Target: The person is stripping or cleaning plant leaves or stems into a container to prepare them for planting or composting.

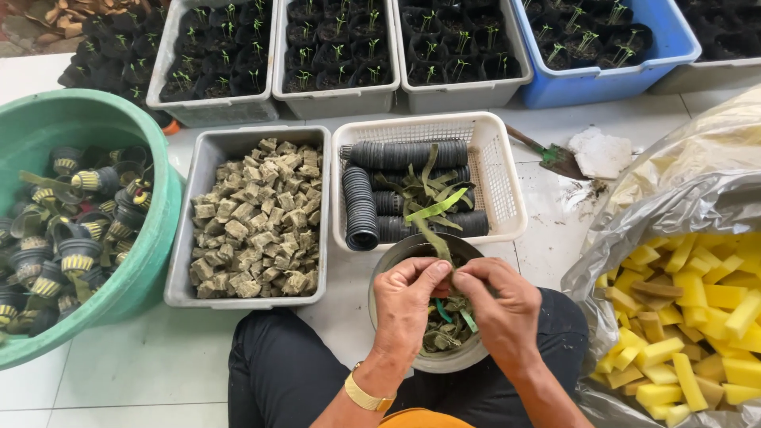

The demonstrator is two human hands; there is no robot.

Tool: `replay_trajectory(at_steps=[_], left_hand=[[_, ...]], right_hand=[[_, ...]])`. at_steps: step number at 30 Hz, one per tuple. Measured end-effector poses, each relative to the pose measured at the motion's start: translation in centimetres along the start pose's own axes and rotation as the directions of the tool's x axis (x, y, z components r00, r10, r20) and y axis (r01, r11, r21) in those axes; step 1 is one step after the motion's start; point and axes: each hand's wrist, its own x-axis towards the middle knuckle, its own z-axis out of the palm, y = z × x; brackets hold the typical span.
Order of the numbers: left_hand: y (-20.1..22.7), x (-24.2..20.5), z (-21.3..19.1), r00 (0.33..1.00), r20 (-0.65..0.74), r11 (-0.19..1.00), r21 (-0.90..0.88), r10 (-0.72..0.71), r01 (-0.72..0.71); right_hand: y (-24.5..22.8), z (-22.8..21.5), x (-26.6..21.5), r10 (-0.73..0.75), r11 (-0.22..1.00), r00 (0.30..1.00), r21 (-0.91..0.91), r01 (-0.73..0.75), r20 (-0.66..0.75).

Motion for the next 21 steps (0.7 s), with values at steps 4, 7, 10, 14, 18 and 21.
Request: replay_trajectory(at_steps=[4,7,10,14,18,21], left_hand=[[0.5,0.7,-1.3,0.991,-0.126,0.996,-0.073,0.047,-0.056],[0.6,0.8,-1.4,0.995,-0.094,0.997,-0.066,0.020,-0.026],[0.8,0.3,-0.2,0.999,-0.049,0.998,-0.064,-0.002,-0.002],[0.5,0.1,0.0,0.999,-0.041,1.000,-0.026,-0.002,0.001],[0.1,0.4,-0.1,0.998,-0.032,0.995,-0.079,-0.063,0.060],[0.2,0.9,-0.5,0.997,-0.052,0.989,-0.135,-0.063,0.055]], right_hand=[[0.5,-2.7,-0.2,0.148,0.965,0.989,0.216,-0.149,0.018],[-0.3,-2.8,0.4,0.051,0.985,0.998,0.160,-0.058,0.044],[-1.3,-1.5,1.1,-0.030,0.998,0.998,0.062,0.026,0.064],[-0.8,-0.4,1.2,-0.032,0.998,0.996,0.060,0.027,0.085],[0.1,-0.4,0.9,0.012,0.996,0.993,0.088,-0.022,0.121],[0.8,-1.9,0.3,0.061,0.978,0.978,0.186,-0.099,0.198]])
